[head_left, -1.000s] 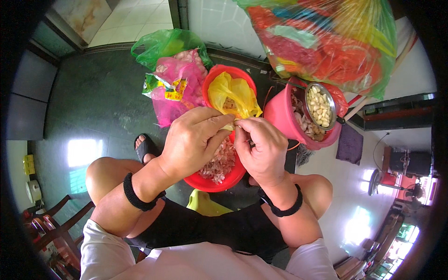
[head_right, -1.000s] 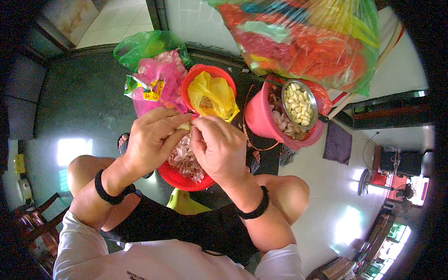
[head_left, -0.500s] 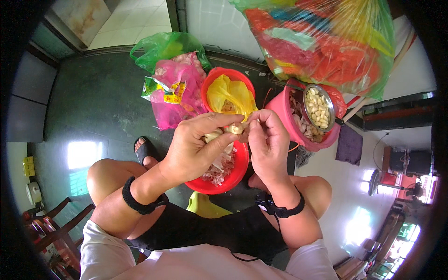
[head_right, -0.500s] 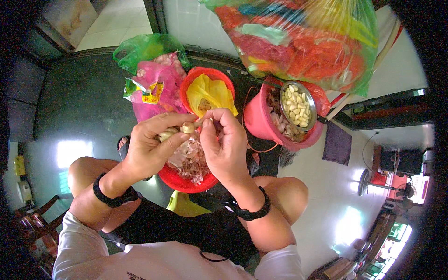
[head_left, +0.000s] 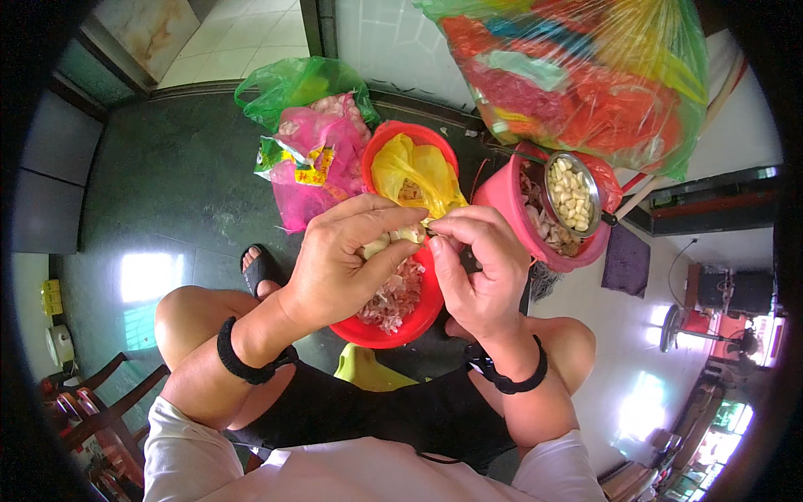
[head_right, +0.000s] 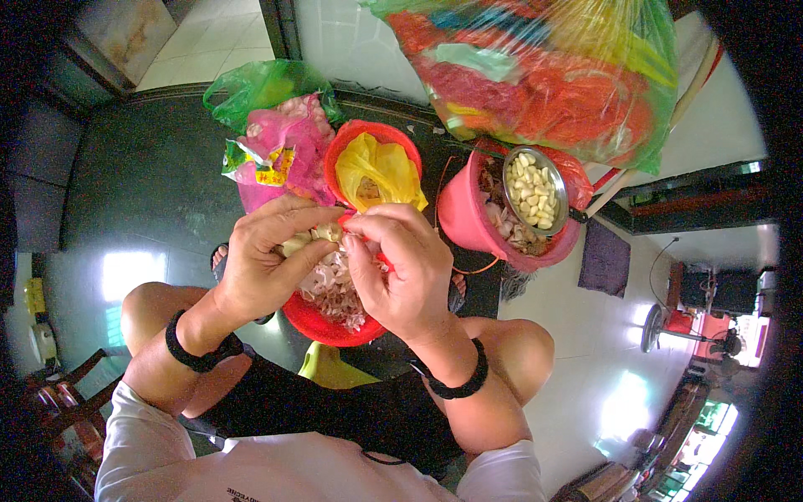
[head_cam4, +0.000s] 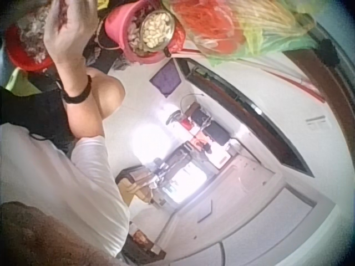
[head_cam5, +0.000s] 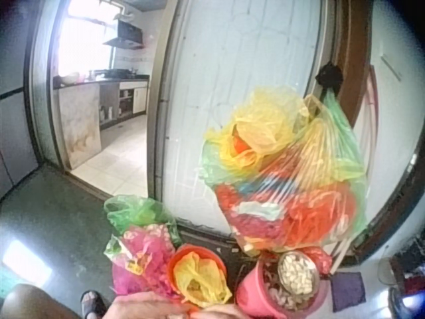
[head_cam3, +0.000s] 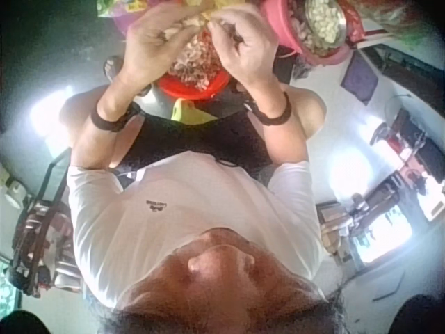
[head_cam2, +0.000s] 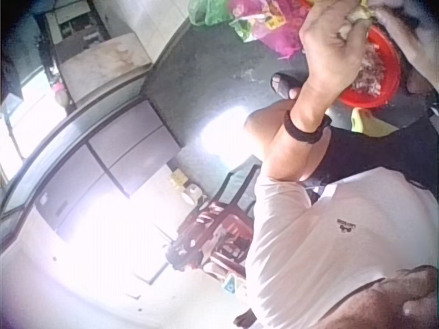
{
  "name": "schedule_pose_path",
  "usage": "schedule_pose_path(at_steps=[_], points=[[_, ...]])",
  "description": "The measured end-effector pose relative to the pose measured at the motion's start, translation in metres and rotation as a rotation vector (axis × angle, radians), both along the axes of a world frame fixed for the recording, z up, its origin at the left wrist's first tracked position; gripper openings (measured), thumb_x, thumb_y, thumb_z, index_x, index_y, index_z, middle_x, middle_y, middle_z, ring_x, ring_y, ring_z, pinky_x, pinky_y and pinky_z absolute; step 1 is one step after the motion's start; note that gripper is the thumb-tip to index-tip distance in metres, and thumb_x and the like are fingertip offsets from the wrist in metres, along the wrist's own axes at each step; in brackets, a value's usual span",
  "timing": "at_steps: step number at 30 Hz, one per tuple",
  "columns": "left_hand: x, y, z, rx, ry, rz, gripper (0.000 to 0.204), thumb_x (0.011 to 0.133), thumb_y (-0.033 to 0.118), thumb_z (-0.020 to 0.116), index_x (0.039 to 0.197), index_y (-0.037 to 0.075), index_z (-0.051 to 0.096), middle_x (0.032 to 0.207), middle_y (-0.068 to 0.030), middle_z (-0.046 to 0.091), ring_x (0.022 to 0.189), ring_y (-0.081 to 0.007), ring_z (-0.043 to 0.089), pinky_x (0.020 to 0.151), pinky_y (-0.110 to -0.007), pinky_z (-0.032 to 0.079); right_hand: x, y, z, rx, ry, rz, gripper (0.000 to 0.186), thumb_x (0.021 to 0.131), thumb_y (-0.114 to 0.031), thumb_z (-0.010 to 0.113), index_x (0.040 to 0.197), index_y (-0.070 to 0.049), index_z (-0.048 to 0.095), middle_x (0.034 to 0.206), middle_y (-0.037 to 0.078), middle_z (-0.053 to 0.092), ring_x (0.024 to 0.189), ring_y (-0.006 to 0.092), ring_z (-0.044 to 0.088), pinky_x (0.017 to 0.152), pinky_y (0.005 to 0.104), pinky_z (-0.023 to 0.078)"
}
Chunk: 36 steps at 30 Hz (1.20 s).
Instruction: The person peels garlic bulbs by hand over a red bowl, placing the peeled cloves into a pink bucket containing more garlic.
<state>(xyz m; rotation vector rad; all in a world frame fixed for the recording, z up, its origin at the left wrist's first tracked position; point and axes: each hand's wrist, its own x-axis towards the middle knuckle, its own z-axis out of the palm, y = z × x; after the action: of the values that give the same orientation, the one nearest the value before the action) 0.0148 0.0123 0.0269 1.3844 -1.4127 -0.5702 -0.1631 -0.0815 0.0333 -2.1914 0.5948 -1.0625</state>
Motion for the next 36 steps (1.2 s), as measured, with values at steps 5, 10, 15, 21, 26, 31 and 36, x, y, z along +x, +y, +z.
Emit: schedule_pose_path(at_steps=[5,10,15,21,26,31,36], points=[[0.000,-0.001,-0.009,-0.040,-0.091,0.020,0.034,0.085,-0.001,0.077,0.118,0.001,0.075,0.103,-0.0159,0.072,0.092,-0.0306,0.072,0.081,-0.038,0.058,0.003,0.000,-0.006,-0.127,0.029,-0.013,0.019,0.084,0.000,0.078,0.102,-0.003,0.072,0.095,0.011,0.070,0.077,0.0284,0.071,0.068,0.0362,0.058],[0.002,-0.001,-0.016,-0.098,-0.332,0.029,0.034,0.084,0.002,0.078,0.118,0.002,0.076,0.102,-0.0165,0.071,0.090,-0.0327,0.071,0.079,-0.041,0.058,0.001,-0.003,-0.008,-0.290,0.135,-0.029,0.020,0.080,0.001,0.079,0.097,-0.004,0.069,0.092,0.009,0.068,0.076,0.0290,0.070,0.066,0.0374,0.058],[-0.001,-0.001,-0.018,-0.085,-0.398,0.020,0.030,0.083,0.007,0.077,0.113,0.002,0.076,0.102,-0.0148,0.071,0.092,-0.0351,0.071,0.079,-0.043,0.059,0.002,-0.001,-0.015,-0.329,0.193,-0.035,0.020,0.078,0.001,0.076,0.092,-0.005,0.064,0.089,0.009,0.065,0.074,0.0289,0.068,0.065,0.0384,0.056],[-0.004,-0.003,-0.019,-0.039,-0.226,-0.003,0.030,0.085,0.008,0.078,0.114,0.002,0.075,0.102,-0.0156,0.072,0.094,-0.0360,0.071,0.083,-0.044,0.059,0.003,-0.004,-0.014,-0.074,0.104,-0.041,0.018,0.081,0.005,0.073,0.095,-0.003,0.064,0.087,0.011,0.065,0.073,0.0281,0.068,0.066,0.0367,0.056],[-0.008,-0.004,-0.003,0.158,0.127,-0.028,0.027,0.091,0.004,0.075,0.117,0.002,0.073,0.105,-0.0154,0.074,0.097,-0.0290,0.074,0.085,-0.037,0.059,-0.004,-0.004,-0.016,0.365,0.051,-0.042,0.008,0.093,0.001,0.069,0.100,-0.002,0.065,0.086,0.006,0.069,0.070,0.0136,0.065,0.066,0.0277,0.053],[-0.007,-0.006,-0.010,0.181,0.281,-0.037,0.026,0.095,0.003,0.074,0.120,0.000,0.072,0.109,-0.0141,0.075,0.099,-0.0199,0.074,0.086,-0.031,0.057,-0.003,0.003,-0.022,0.872,-0.219,0.027,0.004,0.102,-0.003,0.061,0.102,-0.001,0.064,0.089,-0.003,0.065,0.076,-0.0001,0.057,0.068,0.0192,0.048],[-0.008,-0.005,-0.016,0.125,0.336,-0.049,0.030,0.094,0.003,0.076,0.123,-0.002,0.072,0.112,-0.0143,0.075,0.099,-0.0176,0.072,0.086,-0.030,0.057,0.004,0.011,-0.018,0.822,-0.260,0.055,0.002,0.103,-0.003,0.061,0.104,-0.002,0.062,0.091,-0.004,0.062,0.077,-0.0003,0.054,0.069,0.0184,0.046]])
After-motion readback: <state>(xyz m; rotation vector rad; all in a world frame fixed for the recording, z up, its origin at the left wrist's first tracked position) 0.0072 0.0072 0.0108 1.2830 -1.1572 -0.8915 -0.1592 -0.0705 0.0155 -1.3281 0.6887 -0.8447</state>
